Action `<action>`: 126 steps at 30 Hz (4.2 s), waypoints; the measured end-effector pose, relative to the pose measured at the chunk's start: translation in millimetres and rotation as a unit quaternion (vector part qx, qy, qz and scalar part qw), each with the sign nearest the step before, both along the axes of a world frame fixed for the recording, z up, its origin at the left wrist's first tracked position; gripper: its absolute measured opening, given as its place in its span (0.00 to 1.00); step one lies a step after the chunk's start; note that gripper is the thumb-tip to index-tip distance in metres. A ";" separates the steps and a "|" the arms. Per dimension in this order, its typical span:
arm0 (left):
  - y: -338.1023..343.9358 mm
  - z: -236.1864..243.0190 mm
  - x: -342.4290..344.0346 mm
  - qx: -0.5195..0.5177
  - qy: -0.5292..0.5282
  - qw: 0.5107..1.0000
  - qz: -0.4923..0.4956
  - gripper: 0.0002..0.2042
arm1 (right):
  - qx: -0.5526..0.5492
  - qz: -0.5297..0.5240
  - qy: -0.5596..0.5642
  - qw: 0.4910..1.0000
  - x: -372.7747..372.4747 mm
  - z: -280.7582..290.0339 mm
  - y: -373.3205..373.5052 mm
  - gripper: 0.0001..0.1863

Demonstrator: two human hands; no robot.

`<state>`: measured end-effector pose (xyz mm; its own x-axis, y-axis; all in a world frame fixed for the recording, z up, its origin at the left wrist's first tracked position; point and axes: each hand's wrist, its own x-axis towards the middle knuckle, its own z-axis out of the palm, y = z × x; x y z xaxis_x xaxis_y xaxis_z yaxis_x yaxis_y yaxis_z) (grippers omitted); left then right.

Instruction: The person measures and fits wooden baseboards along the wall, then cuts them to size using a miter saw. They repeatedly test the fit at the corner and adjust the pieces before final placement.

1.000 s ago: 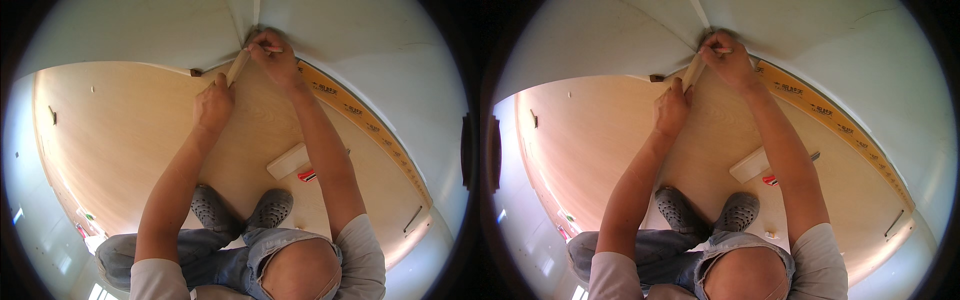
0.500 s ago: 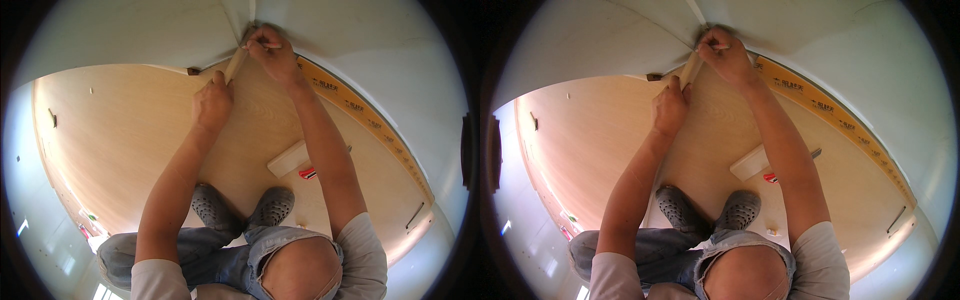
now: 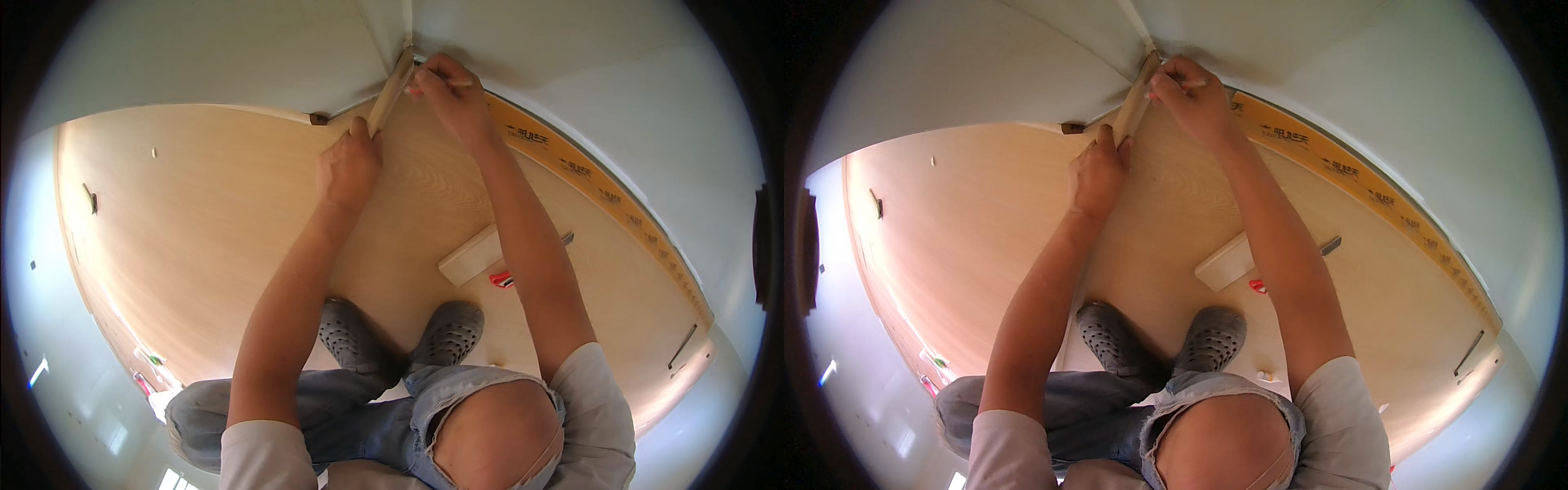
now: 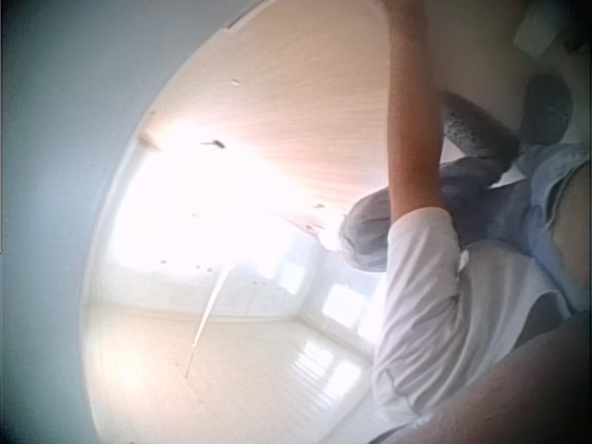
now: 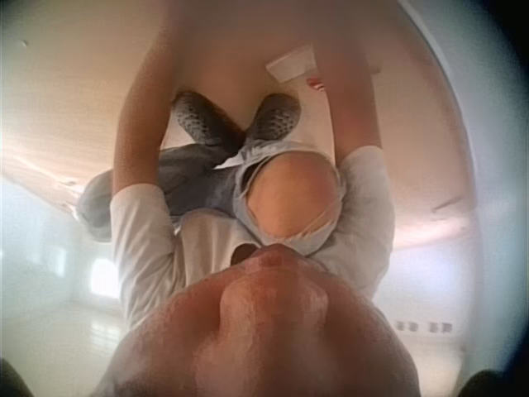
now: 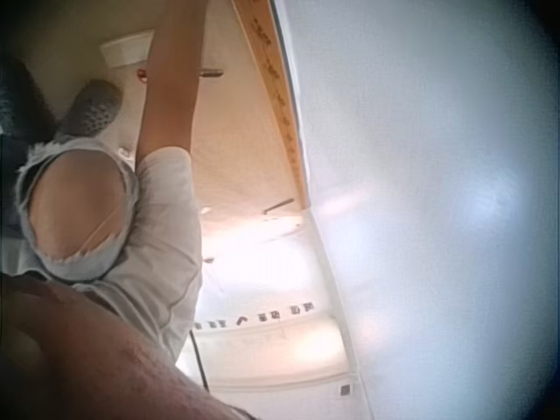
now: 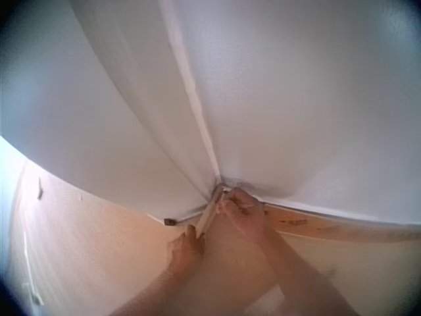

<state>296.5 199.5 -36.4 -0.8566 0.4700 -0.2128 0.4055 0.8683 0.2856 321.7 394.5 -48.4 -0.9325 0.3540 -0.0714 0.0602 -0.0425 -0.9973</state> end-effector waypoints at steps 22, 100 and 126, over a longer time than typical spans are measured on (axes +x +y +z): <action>12.1 12.3 7.7 -0.014 -0.007 1.000 -0.008 0.16 | 0.515 0.299 -0.141 0.790 253.1 36.2 -16.9 0.19; -201.3 711.9 363.6 -0.191 -0.244 0.877 -0.367 0.40 | -0.133 -0.604 -0.593 0.516 922.0 677.1 -637.5 0.22; 61.0 654.0 955.4 -0.183 -0.406 0.788 -0.425 0.31 | -0.135 -0.620 -0.551 0.543 1374.0 746.6 -520.4 0.25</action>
